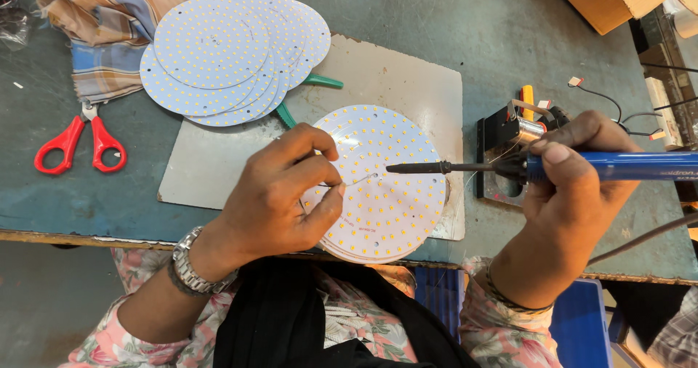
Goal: The person solders wires onto round LED light panel boards using a soldering iron, feeding solder from a spool. They work through a stack of panels one at a time, soldering the wire connections and placing finished panels onto a growing pile on the workbench.
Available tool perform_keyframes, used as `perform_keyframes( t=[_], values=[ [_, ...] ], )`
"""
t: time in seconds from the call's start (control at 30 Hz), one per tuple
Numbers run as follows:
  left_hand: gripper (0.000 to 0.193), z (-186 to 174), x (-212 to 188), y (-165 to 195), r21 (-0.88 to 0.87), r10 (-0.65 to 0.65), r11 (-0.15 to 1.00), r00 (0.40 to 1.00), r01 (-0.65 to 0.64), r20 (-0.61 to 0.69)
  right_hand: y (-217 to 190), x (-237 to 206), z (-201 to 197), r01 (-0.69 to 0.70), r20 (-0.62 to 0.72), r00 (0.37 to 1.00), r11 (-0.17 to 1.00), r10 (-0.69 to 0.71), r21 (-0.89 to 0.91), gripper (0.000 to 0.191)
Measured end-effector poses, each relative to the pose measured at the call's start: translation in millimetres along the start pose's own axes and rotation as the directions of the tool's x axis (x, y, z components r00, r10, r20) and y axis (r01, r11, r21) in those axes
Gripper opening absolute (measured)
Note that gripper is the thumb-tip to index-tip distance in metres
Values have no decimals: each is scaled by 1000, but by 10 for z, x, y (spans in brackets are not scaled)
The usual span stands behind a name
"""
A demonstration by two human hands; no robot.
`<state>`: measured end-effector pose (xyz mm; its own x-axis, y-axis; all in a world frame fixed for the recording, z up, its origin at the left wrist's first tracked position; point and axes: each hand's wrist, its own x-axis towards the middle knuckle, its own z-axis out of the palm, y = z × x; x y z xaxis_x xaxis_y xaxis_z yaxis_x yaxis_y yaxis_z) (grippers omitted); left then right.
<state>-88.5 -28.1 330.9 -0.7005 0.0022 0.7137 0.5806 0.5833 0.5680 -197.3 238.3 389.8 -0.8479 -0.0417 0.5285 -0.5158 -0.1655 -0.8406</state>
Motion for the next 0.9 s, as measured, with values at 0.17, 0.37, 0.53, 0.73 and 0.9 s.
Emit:
perform_keyframes(
  t=[0.17,0.37,0.53,0.73,0.9],
  values=[
    [13,79,12,1,-46,44,998,998,-41,53,35,-27,-95,-60,58,996,998,61,-9,11],
    [14,93,0,-1,-31,56,998,995,-54,79,35,20,-114,-100,131,985,991,111,-93,14],
    [14,95,-1,-6,-31,57,998,995,-55,81,27,22,-102,-98,165,979,988,117,-121,18],
    [14,92,12,-2,3,60,998,993,-61,103,70,112,-152,-93,237,965,990,117,-108,16],
    [14,88,43,13,30,62,997,990,-66,125,83,127,-186,-79,270,957,992,103,-101,17]
  ],
)
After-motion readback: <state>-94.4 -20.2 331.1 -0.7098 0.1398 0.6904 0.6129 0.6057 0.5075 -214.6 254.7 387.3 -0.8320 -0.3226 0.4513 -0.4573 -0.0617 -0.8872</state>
